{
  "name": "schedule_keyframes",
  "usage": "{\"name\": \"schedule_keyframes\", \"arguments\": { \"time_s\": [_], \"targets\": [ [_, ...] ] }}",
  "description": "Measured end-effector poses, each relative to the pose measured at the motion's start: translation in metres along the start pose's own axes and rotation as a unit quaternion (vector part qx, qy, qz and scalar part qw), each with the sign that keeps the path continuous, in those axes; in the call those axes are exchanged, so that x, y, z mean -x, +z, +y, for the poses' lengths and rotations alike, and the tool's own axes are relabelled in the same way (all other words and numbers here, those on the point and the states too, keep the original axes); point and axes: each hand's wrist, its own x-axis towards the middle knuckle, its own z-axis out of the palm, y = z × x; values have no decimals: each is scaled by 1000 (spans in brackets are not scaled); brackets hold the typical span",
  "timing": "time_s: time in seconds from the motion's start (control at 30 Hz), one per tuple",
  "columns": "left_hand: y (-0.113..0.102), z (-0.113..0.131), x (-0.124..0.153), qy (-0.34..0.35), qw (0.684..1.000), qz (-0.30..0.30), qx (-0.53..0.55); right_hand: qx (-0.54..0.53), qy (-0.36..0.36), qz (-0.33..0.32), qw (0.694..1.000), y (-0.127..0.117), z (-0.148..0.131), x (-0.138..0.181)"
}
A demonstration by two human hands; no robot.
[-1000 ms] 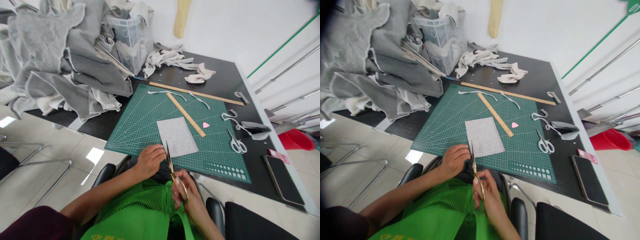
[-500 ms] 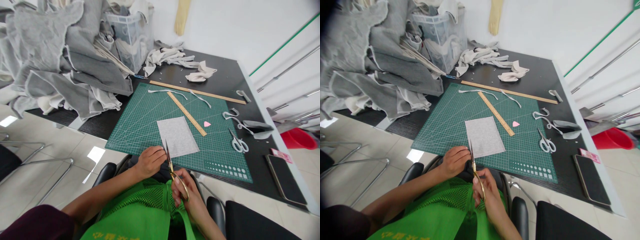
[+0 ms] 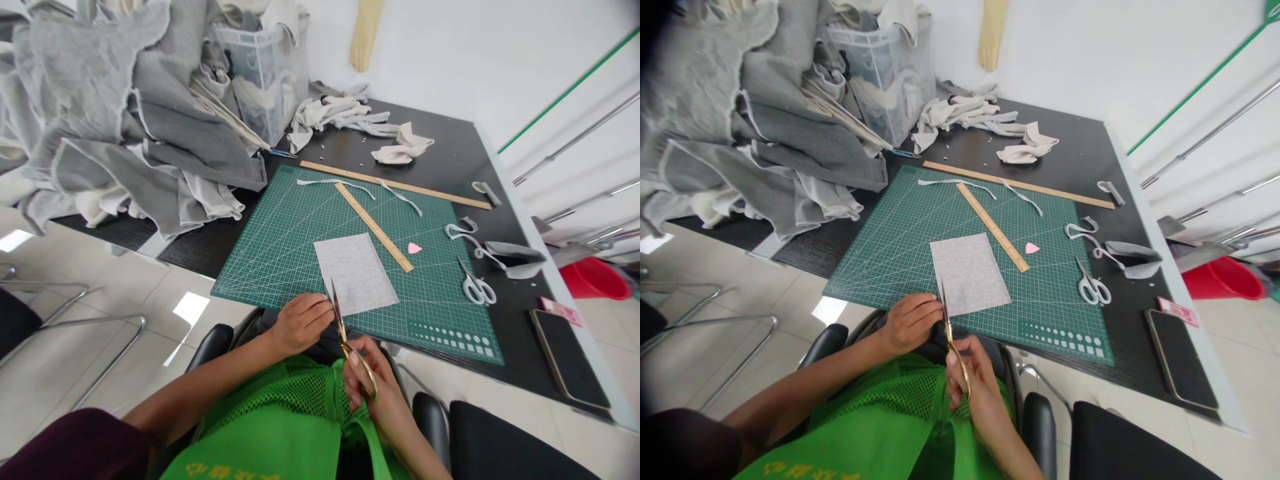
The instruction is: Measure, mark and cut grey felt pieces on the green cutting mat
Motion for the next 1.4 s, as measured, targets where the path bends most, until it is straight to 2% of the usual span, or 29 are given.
{"name": "schedule_keyframes", "arguments": {
  "time_s": [0.5,1.4],
  "targets": [
    [-1,0,0,9,1000,-1,-7,-27,16,14,999,6,-6,-1],
    [1,-1,3,26,1000,14,5,18,-24,-11,999,-4,3,0]
  ]
}}
